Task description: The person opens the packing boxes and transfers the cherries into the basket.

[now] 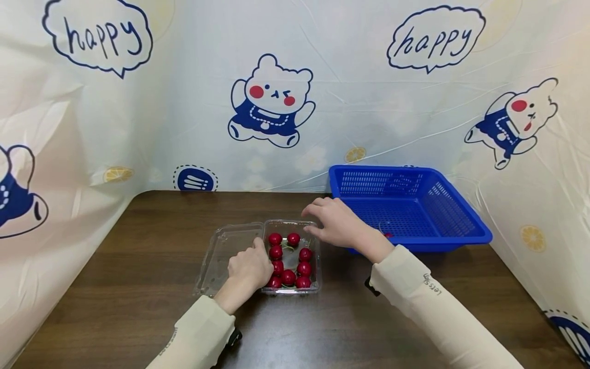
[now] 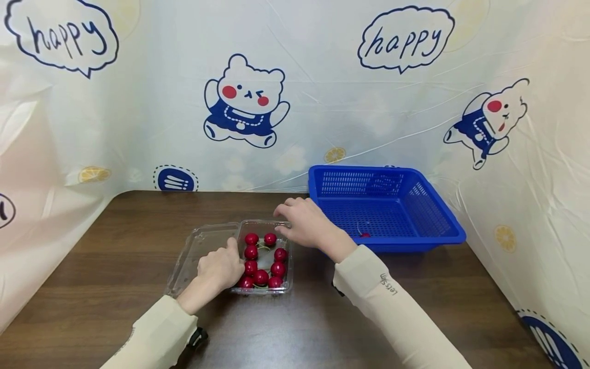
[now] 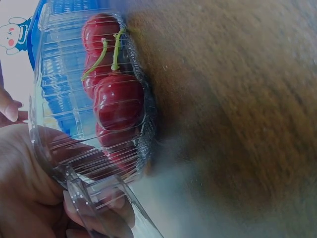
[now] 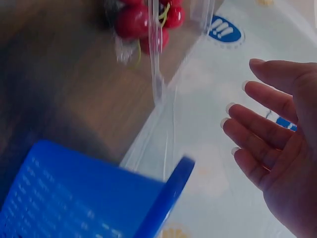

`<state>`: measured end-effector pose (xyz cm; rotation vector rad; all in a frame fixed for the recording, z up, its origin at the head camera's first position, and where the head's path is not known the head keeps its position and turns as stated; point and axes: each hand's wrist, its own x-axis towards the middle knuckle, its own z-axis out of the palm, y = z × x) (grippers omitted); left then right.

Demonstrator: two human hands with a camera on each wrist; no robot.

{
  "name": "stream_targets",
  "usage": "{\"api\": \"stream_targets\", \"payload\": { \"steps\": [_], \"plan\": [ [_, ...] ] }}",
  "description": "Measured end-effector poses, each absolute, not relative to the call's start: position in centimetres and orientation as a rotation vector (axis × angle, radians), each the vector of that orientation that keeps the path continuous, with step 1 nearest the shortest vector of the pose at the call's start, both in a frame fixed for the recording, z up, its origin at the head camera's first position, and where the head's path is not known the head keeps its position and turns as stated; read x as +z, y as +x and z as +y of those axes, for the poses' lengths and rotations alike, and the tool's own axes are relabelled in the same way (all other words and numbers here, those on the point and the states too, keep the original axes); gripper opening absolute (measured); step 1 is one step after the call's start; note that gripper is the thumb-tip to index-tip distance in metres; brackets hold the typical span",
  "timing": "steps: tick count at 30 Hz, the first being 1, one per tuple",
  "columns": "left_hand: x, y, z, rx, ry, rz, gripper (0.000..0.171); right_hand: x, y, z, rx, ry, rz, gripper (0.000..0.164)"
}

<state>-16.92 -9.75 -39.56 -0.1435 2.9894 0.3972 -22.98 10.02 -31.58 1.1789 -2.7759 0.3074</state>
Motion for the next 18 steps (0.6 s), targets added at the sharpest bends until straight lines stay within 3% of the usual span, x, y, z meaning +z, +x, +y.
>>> {"api": "stream_targets", "payload": {
  "steps": [18],
  "plan": [
    [-39.6,-17.0,-9.8,0.395,-0.158,2.972,0.035,-35.3,-20.1,6.7,0.019,1.52,-2.721,0.028]
  ]
}}
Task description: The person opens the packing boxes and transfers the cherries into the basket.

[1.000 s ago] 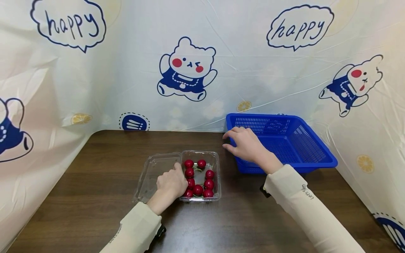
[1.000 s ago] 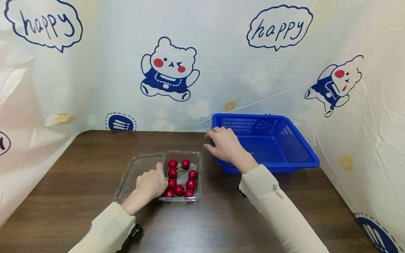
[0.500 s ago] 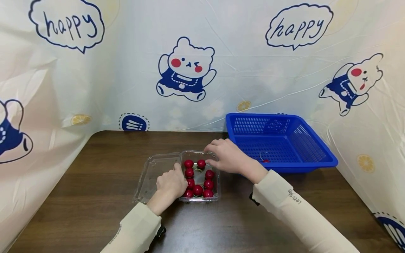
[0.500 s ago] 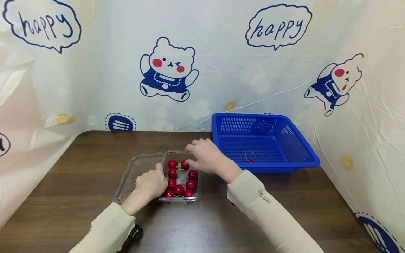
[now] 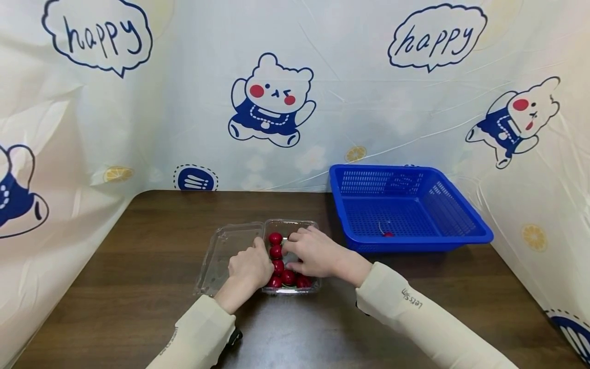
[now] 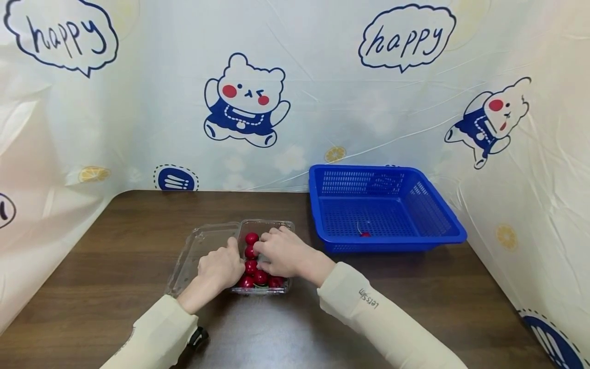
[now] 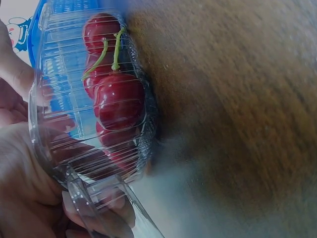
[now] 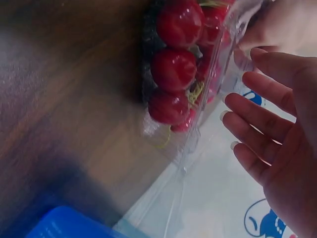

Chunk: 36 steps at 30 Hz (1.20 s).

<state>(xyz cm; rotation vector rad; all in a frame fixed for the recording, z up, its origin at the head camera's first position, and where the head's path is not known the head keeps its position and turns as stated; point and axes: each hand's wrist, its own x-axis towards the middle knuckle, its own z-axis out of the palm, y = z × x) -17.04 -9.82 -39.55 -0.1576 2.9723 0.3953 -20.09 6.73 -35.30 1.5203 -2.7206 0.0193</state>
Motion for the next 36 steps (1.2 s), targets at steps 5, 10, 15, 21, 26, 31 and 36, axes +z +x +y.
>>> {"api": "stream_targets", "payload": {
  "steps": [5,10,15,21,26,31,36],
  "plan": [
    [-39.5,-17.0,-9.8,0.394,-0.156,2.976,0.03,-36.0,-19.7,6.4,-0.032,1.573,-2.714,0.026],
    [-39.5,-17.0,-9.9,0.401,-0.156,2.99,0.028,-36.9,-19.3,6.2,-0.083,1.627,-2.683,0.022],
    [-39.5,-17.0,-9.9,0.404,-0.156,2.997,0.028,-37.5,-19.2,6.0,-0.087,1.638,-2.697,0.02],
    [-39.5,-16.9,-9.8,0.41,-0.151,2.992,0.027,-37.8,-19.2,5.8,-0.113,1.626,-2.754,0.021],
    [-39.5,-16.8,-9.8,0.406,-0.15,2.993,0.027,-38.0,-19.5,5.8,-0.13,1.656,-2.751,0.022],
    [-39.6,-16.8,-9.8,0.406,-0.149,2.992,0.027,-38.3,-19.7,5.7,-0.106,1.685,-2.751,0.021],
    [-39.6,-16.8,-9.8,0.414,-0.151,2.996,0.027,-38.6,-19.8,5.6,-0.099,1.691,-2.723,0.017]
  ]
}}
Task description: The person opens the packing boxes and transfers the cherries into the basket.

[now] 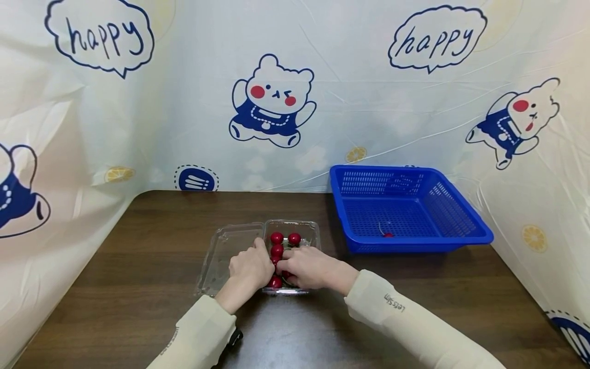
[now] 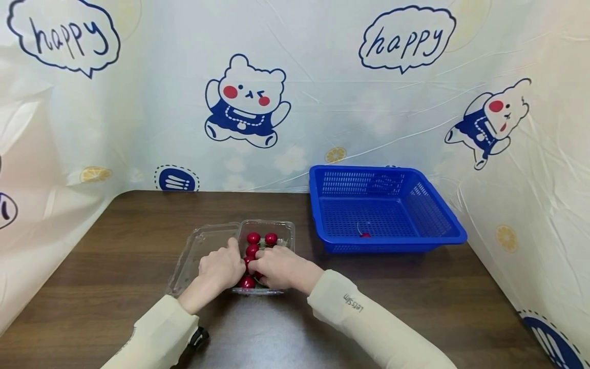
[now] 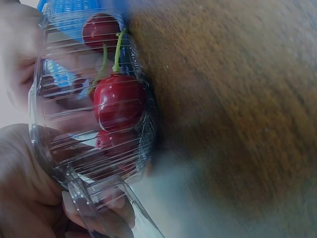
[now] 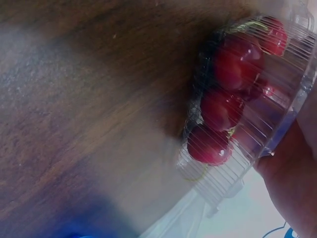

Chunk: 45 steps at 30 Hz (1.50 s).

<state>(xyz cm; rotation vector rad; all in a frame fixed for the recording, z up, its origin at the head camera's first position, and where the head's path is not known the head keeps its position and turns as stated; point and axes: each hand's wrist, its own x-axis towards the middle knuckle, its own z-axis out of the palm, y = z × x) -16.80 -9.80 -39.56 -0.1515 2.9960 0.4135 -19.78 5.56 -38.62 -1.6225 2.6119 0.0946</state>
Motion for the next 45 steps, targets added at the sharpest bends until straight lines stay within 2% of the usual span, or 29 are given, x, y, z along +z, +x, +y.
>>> {"api": "stream_targets", "payload": {
  "steps": [9,45],
  "plan": [
    [-39.54,-16.79,-9.81,0.413,-0.157,2.992,0.028,-39.03,-19.82,5.26,0.097,-1.585,2.648,0.014],
    [-39.65,-16.92,-9.81,0.426,-0.171,2.983,0.03,-38.27,-20.07,5.49,0.036,-1.51,2.67,0.02]
  ]
}}
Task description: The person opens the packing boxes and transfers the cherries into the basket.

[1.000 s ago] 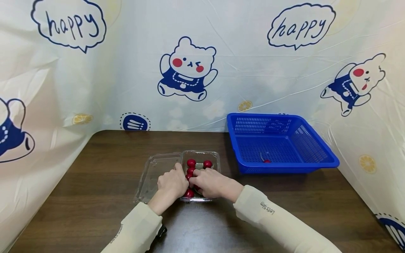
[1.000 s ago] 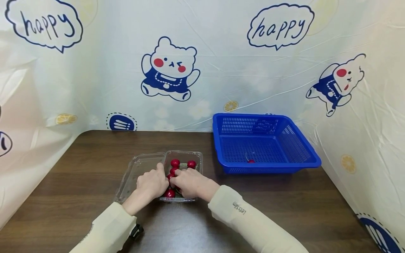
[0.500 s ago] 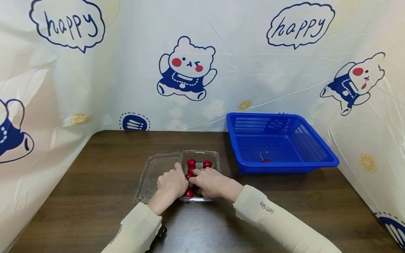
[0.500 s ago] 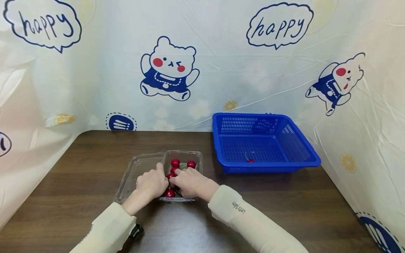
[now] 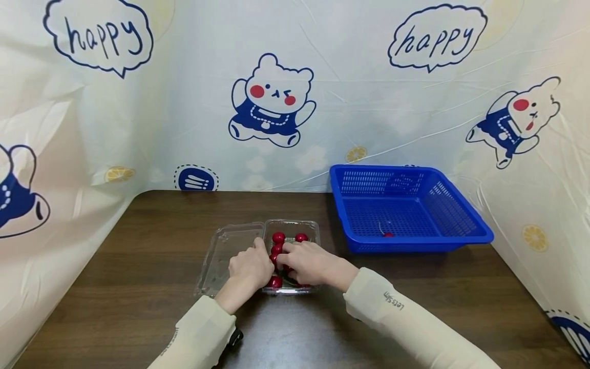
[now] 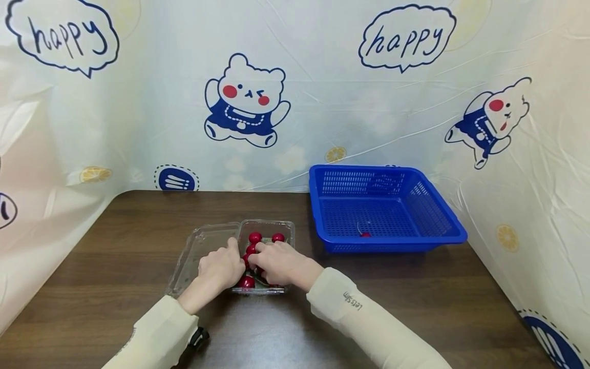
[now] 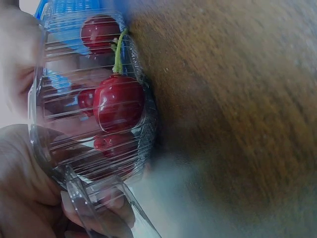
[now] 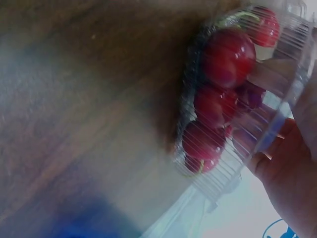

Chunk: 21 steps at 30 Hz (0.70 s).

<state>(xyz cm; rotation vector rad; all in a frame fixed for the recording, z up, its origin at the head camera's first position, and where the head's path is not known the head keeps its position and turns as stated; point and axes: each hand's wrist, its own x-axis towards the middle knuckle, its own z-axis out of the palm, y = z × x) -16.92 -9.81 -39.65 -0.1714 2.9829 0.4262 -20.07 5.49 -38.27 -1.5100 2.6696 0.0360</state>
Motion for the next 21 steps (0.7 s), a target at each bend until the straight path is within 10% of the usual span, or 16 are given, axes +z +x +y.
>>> {"api": "stream_targets", "payload": {
  "steps": [21],
  "plan": [
    [-39.6,-17.0,-9.8,0.424,-0.17,2.971,0.032,-36.0,-20.4,6.5,-0.067,-1.571,2.756,0.022]
  ]
}}
